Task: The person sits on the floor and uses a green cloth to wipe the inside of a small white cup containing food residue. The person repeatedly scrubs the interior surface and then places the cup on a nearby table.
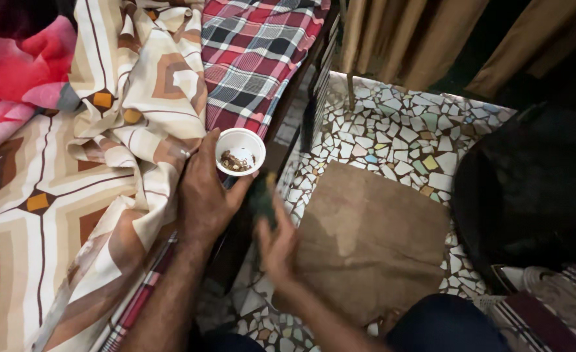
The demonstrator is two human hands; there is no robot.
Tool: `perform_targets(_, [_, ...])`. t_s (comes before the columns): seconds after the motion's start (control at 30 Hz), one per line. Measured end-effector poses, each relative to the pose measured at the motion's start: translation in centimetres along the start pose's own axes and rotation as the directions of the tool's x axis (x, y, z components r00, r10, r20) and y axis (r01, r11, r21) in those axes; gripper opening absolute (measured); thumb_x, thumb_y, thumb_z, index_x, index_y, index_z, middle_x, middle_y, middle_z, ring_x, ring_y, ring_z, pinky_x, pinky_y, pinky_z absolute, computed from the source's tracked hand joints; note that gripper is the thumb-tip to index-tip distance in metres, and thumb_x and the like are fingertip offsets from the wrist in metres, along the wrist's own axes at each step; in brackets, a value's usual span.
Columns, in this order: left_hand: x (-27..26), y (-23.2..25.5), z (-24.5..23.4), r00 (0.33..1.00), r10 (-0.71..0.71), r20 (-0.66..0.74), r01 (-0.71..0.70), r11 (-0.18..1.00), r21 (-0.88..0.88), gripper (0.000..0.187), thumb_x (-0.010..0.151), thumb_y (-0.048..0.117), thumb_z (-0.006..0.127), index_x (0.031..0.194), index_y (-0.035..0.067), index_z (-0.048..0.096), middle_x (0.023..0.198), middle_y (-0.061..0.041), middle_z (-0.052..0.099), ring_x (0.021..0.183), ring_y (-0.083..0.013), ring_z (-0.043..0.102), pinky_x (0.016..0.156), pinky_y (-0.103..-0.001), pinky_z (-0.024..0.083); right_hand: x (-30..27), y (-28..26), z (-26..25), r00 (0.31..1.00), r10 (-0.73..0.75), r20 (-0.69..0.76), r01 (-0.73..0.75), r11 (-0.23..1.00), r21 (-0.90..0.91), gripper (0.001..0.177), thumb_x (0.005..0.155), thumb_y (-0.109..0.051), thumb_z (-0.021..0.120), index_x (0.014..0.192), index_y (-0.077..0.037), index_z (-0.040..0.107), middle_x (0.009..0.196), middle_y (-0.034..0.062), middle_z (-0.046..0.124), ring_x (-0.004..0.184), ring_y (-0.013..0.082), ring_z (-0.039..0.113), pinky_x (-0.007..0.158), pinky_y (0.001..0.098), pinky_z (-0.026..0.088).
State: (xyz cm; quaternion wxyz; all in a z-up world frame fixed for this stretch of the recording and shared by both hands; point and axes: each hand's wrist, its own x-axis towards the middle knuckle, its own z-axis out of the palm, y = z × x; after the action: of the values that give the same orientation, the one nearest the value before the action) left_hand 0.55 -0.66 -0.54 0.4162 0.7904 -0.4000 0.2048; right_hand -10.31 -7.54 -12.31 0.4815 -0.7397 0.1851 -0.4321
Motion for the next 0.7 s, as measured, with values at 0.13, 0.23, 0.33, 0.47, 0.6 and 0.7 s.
perform_targets(0.13, [0.2, 0.2, -0.1, 1.000, -0.024, 0.015, 0.024, 1.000, 0.002, 0.079, 0.079, 0.017, 0.087, 0.143, -0.007, 0.048, 0.127, -0.029, 0.064, 0.118, -0.0455, 0.064, 0.098, -0.049, 0.052, 11.6, 4.9, 0.6, 0.983, -0.141, -0.116, 0.129, 0.986, -0.110, 0.064, 0.090, 0.004, 0.059, 0.153, -0.004, 0.049, 0.136, 0.0273, 0.065, 0.122, 0.0401, 0.066, 0.100, 0.0416, 0.053])
perform_targets(0.23, [0.3, 0.3, -0.2, 0.999, -0.039, 0.026, 0.040, 0.999, -0.009, 0.081, 0.077, 0.017, 0.087, 0.143, -0.007, 0.047, 0.127, -0.029, 0.064, 0.119, -0.0456, 0.063, 0.099, -0.050, 0.051, 21.2, 8.7, 1.5, 0.957, -0.239, -0.163, 0.192, 0.946, -0.261, 0.061, 0.092, 0.005, 0.060, 0.151, -0.007, 0.051, 0.134, 0.0255, 0.066, 0.122, 0.0404, 0.066, 0.105, 0.0432, 0.052])
perform_targets(0.33, [0.1, 0.1, -0.3, 0.998, -0.048, 0.049, 0.049, 0.999, -0.011, 0.081, 0.079, 0.016, 0.086, 0.145, -0.007, 0.045, 0.131, -0.030, 0.063, 0.122, -0.0454, 0.062, 0.102, -0.049, 0.050, 30.0, 13.1, 1.1, 0.982, -0.176, -0.076, 0.133, 0.912, -0.387, 0.064, 0.087, 0.005, 0.062, 0.150, -0.006, 0.052, 0.132, 0.0229, 0.065, 0.119, 0.0397, 0.064, 0.105, 0.0451, 0.049])
perform_targets(0.47, [0.4, -0.3, 0.2, 0.996, -0.069, 0.060, 0.069, 0.998, 0.005, 0.085, 0.077, 0.016, 0.086, 0.146, -0.008, 0.043, 0.133, -0.031, 0.061, 0.123, -0.0459, 0.060, 0.103, -0.050, 0.049, 34.9, 18.4, 1.6, 0.964, -0.248, -0.101, 0.192, 0.902, -0.386, 0.059, 0.082, 0.006, 0.063, 0.140, -0.006, 0.060, 0.133, 0.0186, 0.067, 0.116, 0.0360, 0.066, 0.101, 0.0421, 0.052])
perform_targets(0.6, [0.3, -0.4, 0.2, 0.997, -0.050, 0.061, 0.048, 0.998, 0.028, 0.084, 0.078, 0.016, 0.086, 0.145, -0.009, 0.042, 0.135, -0.032, 0.060, 0.125, -0.0462, 0.059, 0.105, -0.050, 0.048, 32.3, 22.3, 3.5, 0.986, 0.023, -0.165, -0.072, 0.954, -0.292, 0.045, 0.089, 0.003, 0.061, 0.131, -0.009, 0.066, 0.124, 0.0110, 0.072, 0.105, 0.0261, 0.071, 0.085, 0.0353, 0.058])
perform_targets(0.7, [0.2, -0.5, 0.1, 0.997, -0.046, 0.068, 0.045, 0.999, 0.018, 0.084, 0.079, 0.016, 0.085, 0.147, -0.009, 0.042, 0.134, -0.031, 0.061, 0.126, -0.0458, 0.060, 0.105, -0.049, 0.049, 28.3, 23.2, 3.2, 0.780, 0.625, -0.039, -0.576, 0.740, 0.346, 0.034, 0.115, -0.023, 0.053, 0.139, -0.018, 0.078, 0.085, 0.0287, 0.066, 0.070, 0.0354, 0.064, 0.063, 0.0443, 0.046])
